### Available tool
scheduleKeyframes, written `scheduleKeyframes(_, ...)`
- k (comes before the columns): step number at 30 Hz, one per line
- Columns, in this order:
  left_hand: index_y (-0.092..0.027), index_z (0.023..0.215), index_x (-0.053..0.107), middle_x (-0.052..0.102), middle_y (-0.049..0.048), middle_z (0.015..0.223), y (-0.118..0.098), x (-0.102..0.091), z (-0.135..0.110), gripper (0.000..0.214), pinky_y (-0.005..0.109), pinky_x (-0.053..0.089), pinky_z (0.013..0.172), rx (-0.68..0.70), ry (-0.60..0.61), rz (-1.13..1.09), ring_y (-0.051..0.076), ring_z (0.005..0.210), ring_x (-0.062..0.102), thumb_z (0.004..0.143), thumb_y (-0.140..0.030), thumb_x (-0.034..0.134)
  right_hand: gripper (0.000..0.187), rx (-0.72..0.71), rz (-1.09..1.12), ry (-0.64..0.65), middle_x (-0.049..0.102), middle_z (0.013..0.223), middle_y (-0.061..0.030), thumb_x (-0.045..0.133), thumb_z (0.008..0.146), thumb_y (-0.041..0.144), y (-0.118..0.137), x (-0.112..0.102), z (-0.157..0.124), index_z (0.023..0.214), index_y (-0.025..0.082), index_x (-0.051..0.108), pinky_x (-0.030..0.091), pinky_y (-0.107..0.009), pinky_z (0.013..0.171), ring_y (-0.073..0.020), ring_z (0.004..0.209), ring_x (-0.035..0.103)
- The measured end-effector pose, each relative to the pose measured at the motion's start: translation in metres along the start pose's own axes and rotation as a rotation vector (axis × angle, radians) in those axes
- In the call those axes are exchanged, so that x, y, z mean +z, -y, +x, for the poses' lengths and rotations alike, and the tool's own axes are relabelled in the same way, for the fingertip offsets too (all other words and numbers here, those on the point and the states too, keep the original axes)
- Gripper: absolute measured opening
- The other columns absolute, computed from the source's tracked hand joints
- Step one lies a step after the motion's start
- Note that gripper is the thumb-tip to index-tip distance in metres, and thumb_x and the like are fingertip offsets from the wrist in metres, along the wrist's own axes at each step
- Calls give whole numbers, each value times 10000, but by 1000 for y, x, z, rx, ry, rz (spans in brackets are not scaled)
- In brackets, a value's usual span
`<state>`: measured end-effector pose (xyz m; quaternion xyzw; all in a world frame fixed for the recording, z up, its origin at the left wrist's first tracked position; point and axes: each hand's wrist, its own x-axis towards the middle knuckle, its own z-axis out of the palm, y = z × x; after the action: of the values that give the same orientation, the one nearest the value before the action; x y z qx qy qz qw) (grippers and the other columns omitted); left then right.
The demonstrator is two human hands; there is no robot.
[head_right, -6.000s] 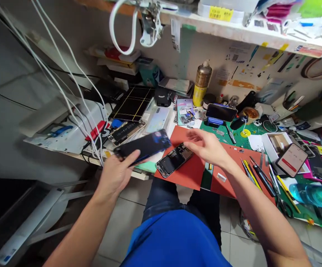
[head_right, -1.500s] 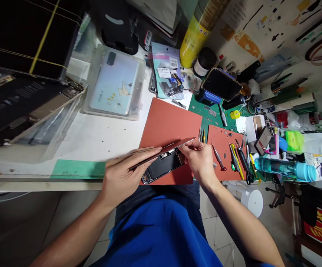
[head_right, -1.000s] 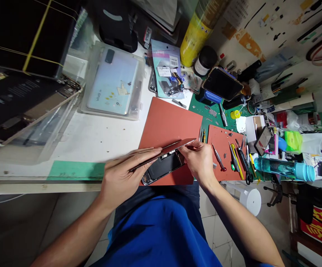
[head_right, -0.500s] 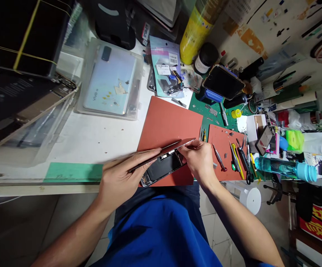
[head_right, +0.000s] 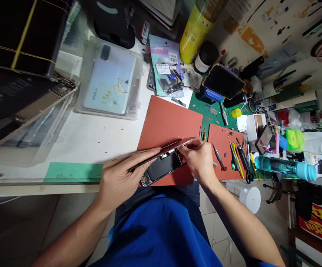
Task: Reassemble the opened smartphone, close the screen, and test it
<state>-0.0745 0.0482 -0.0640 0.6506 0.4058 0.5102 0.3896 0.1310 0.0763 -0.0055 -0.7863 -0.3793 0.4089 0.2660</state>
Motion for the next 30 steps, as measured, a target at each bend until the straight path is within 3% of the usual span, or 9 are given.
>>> scheduleKeyframes(15,-289,1299,747,815,0,1217,-2,2,1,404,313,653,1009,-30,-24,-12,161,1077,793,974,-59,683,136,-24,-15,3,621,531,25,746,727,317,1,1,-1,719,189,698,340,-255,428,-98,411,504)
scheduleKeyframes(21,-292,1309,747,819,7,1204,-3,2,1,385,332,663,999,-43,-15,-11,171,1065,798,1000,-86,645,220,-76,29,23,620,545,25,765,837,411,-2,-10,-17,856,193,738,390,-264,470,-114,451,523)
scheduleKeyframes(24,-285,1303,750,820,13,1202,-3,2,2,365,338,659,1007,-44,-12,-12,174,1063,798,1005,-102,648,305,-66,-23,119,616,522,26,734,892,504,2,-14,-24,897,199,750,357,-264,453,-117,431,490)
scheduleKeyframes(27,-273,1296,752,817,19,1211,-4,2,2,348,326,656,1006,-49,-6,-24,168,1071,795,1005,-108,655,329,-64,-138,287,555,465,43,730,879,510,10,-10,-24,775,199,726,316,-263,454,-106,420,432)
scheduleKeyframes(30,-269,1293,754,817,16,1212,-5,3,3,352,314,654,1007,-55,-1,-29,164,1075,794,1001,-100,654,302,-64,-204,330,507,449,57,716,859,485,15,-3,-20,775,197,748,272,-269,456,-103,426,376)
